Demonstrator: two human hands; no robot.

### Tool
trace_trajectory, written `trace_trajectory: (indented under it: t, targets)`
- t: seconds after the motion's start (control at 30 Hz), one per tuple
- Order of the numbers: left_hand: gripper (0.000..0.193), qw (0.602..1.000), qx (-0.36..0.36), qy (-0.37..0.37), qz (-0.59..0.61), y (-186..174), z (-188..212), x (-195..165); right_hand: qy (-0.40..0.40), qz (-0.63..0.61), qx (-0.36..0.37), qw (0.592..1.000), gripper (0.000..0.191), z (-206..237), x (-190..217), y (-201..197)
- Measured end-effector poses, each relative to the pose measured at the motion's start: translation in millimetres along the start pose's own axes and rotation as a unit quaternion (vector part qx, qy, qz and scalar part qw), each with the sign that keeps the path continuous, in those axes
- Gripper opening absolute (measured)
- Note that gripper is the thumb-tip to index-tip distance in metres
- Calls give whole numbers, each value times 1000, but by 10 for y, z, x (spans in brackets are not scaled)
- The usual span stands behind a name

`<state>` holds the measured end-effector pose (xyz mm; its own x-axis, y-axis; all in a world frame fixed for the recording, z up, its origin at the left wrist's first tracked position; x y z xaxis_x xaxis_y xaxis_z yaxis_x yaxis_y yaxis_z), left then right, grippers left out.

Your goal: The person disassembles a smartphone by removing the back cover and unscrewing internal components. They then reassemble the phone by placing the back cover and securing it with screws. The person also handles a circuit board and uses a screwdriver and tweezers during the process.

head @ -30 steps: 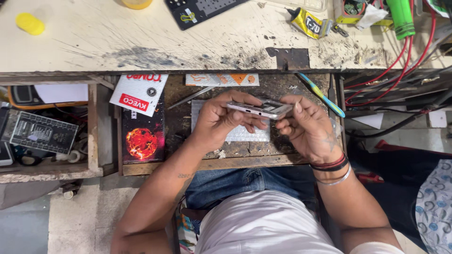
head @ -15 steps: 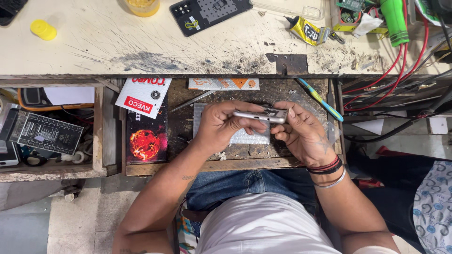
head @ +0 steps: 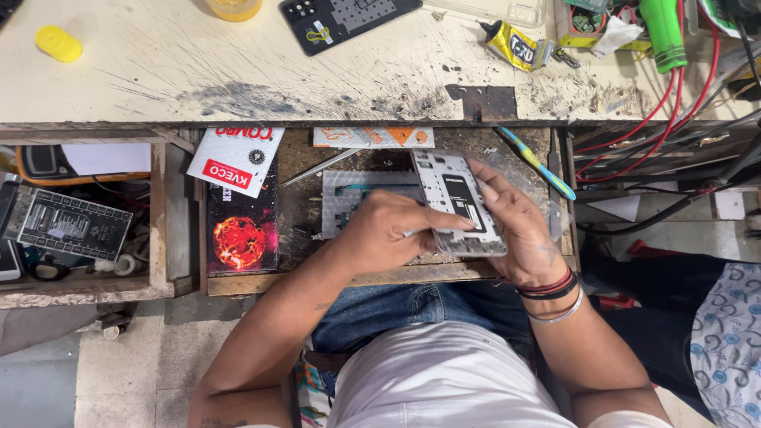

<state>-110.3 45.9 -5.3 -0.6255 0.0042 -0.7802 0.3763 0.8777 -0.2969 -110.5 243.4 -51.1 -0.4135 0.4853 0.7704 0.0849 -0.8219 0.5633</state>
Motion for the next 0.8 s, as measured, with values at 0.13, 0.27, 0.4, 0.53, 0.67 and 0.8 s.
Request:
trace_trajectory:
  t: [0.13, 0.27, 0.4, 0.53, 0.67, 0.8]
  targets:
    - [64, 999, 33, -4, -26, -23, -14, -4, -24, 38, -1, 999, 50, 20, 79, -130]
    - [64, 991, 30, -97, -84, -95, -7, 114, -73, 74, -6, 995, 48, 38, 249, -249]
    - [66, 952, 60, -82, -290, -114, -4, 158, -109, 124, -50, 985, 50, 81, 340, -341]
    - [58, 926, 93, -112, -349, -84, 12, 255, -125, 147, -64, 979, 47, 73, 361, -419]
    - [43, 908, 107, -111, -389, -30, 12, 314, -123, 148, -68, 979, 45, 39, 342, -491]
    - [43, 895, 121, -103, -417, 36, -5, 350, -125, 165, -65, 976, 46, 22, 333, -548]
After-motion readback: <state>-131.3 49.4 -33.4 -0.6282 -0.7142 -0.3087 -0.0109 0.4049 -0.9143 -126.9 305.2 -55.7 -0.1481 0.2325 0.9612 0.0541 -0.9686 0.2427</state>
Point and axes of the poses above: each hand's wrist, its own z-axis away from the middle knuckle, its own y-axis out of the palm, x = y × z, the point moved 5 cm from there along -z, towards the middle knuckle, and after that the axes turned 1 degree about y, right-handed, at the moved point
